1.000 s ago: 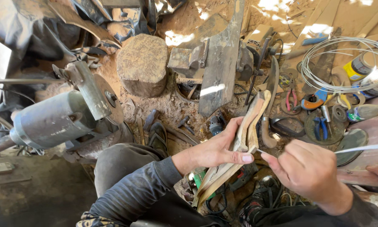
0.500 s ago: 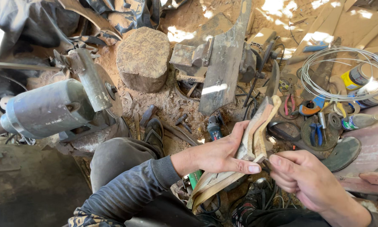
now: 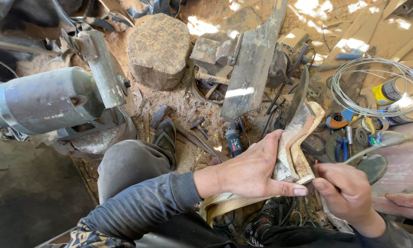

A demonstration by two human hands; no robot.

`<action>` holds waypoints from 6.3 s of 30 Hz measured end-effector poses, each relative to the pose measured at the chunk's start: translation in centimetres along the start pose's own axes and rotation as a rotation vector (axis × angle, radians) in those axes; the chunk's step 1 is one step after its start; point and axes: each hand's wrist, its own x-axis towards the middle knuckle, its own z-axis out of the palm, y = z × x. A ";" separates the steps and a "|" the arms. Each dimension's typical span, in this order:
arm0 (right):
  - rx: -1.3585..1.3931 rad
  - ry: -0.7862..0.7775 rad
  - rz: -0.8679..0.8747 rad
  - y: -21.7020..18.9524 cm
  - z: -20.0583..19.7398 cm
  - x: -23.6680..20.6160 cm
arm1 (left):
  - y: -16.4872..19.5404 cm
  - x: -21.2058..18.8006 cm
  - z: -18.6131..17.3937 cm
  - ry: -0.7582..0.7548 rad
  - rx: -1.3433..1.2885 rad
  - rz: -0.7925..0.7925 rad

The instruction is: The person smooths a curved wooden piece with a handheld sander, then drills two holes into it. They insert a metal wire through the holes and bend it to join the piece to another wooden component.

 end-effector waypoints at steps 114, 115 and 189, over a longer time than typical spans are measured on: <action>-0.111 0.075 -0.108 -5.1 -2.0 3.0 | -0.4 1.7 1.7 -0.138 -0.531 0.157; -0.132 0.068 -0.114 -5.2 -2.1 3.2 | -0.3 1.6 1.7 -0.132 -0.517 0.156; 0.817 -0.198 0.285 5.2 2.6 -2.8 | 3.0 -0.2 1.9 0.282 0.405 0.140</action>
